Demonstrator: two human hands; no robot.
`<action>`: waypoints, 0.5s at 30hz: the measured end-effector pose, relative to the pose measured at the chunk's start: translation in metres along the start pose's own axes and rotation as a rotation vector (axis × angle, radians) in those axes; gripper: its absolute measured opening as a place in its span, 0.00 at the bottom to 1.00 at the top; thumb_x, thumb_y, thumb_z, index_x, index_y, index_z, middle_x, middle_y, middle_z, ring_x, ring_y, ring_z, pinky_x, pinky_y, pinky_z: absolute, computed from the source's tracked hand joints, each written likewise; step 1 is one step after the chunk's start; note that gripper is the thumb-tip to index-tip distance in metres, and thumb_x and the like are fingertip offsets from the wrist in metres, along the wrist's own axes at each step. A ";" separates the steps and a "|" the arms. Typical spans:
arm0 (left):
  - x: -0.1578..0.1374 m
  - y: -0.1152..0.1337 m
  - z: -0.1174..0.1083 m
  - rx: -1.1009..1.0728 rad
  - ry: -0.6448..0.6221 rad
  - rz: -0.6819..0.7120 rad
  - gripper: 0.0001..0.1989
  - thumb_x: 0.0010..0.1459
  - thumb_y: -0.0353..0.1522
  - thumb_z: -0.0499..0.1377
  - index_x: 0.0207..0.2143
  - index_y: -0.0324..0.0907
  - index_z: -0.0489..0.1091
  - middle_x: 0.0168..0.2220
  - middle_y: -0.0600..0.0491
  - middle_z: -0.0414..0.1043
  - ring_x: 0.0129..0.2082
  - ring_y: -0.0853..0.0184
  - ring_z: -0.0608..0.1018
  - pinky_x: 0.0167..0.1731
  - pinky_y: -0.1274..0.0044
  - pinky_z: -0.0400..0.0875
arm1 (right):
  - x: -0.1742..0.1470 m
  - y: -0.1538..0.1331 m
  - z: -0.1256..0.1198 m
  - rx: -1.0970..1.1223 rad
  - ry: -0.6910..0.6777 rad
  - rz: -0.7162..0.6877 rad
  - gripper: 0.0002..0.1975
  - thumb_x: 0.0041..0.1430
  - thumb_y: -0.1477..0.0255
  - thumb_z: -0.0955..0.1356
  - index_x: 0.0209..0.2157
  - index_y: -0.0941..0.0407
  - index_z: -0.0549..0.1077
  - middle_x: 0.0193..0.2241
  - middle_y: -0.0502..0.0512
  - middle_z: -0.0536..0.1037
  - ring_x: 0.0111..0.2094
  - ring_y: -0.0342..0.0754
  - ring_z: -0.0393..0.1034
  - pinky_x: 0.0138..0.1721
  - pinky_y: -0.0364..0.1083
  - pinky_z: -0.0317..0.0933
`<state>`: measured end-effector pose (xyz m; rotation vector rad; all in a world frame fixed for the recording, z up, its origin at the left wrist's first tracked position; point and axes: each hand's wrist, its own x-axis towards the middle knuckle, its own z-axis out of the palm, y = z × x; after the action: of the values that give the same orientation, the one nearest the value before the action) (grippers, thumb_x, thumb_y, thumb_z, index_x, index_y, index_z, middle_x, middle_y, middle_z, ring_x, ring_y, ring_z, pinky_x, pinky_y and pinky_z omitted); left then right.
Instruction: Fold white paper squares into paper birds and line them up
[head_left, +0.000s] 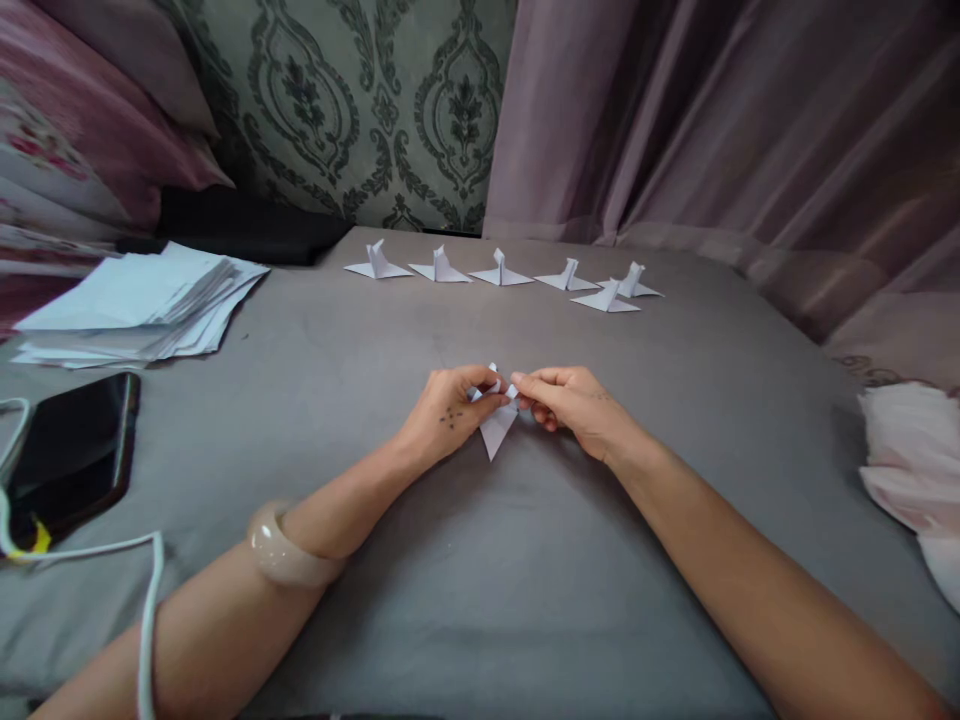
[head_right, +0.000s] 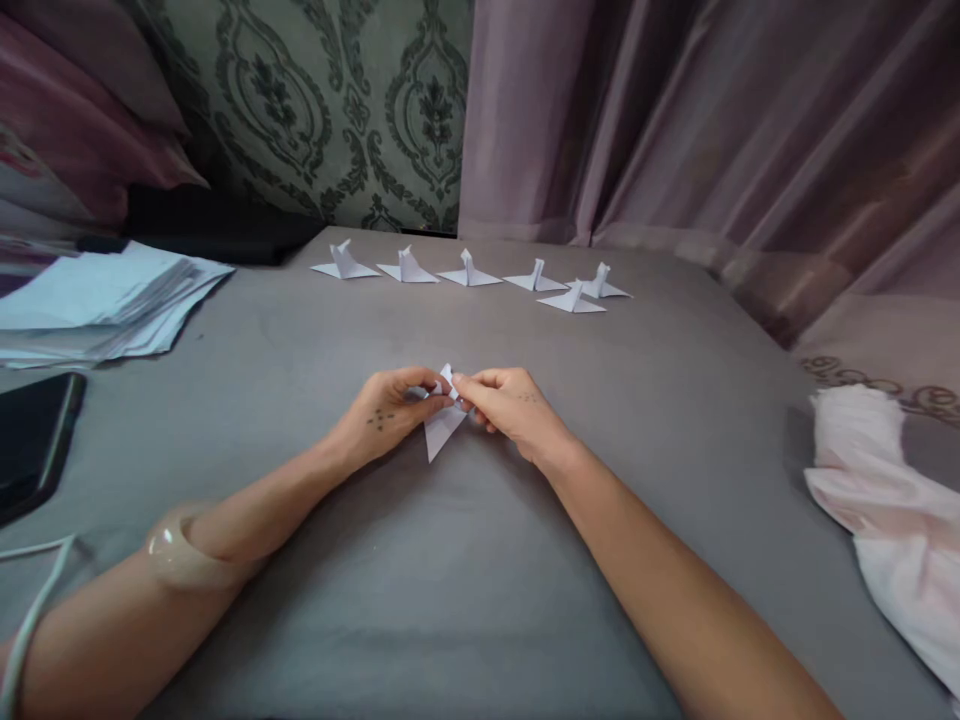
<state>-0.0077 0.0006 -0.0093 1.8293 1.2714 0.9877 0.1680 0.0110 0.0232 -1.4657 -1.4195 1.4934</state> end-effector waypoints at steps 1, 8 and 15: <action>0.000 0.000 0.000 -0.001 -0.003 -0.007 0.07 0.56 0.35 0.60 0.32 0.40 0.73 0.28 0.56 0.71 0.24 0.74 0.66 0.26 0.82 0.61 | 0.000 -0.001 0.000 0.001 -0.003 0.012 0.14 0.48 0.61 0.72 0.22 0.59 0.73 0.23 0.51 0.72 0.20 0.37 0.58 0.18 0.38 0.51; -0.001 0.001 0.000 -0.020 -0.042 -0.053 0.08 0.56 0.36 0.59 0.33 0.40 0.73 0.28 0.56 0.70 0.25 0.73 0.67 0.26 0.81 0.61 | 0.000 -0.002 0.002 -0.033 0.020 0.033 0.11 0.50 0.65 0.70 0.22 0.58 0.72 0.23 0.50 0.71 0.20 0.36 0.59 0.17 0.38 0.51; 0.000 -0.009 -0.003 -0.022 -0.059 -0.079 0.15 0.51 0.34 0.62 0.43 0.41 0.71 0.36 0.53 0.73 0.35 0.68 0.72 0.36 0.76 0.66 | 0.002 -0.001 0.000 -0.055 0.031 0.032 0.14 0.55 0.62 0.69 0.25 0.59 0.73 0.25 0.50 0.72 0.20 0.36 0.59 0.18 0.38 0.52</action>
<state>-0.0144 0.0041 -0.0158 1.7645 1.2819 0.8950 0.1676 0.0126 0.0235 -1.5449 -1.4349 1.4557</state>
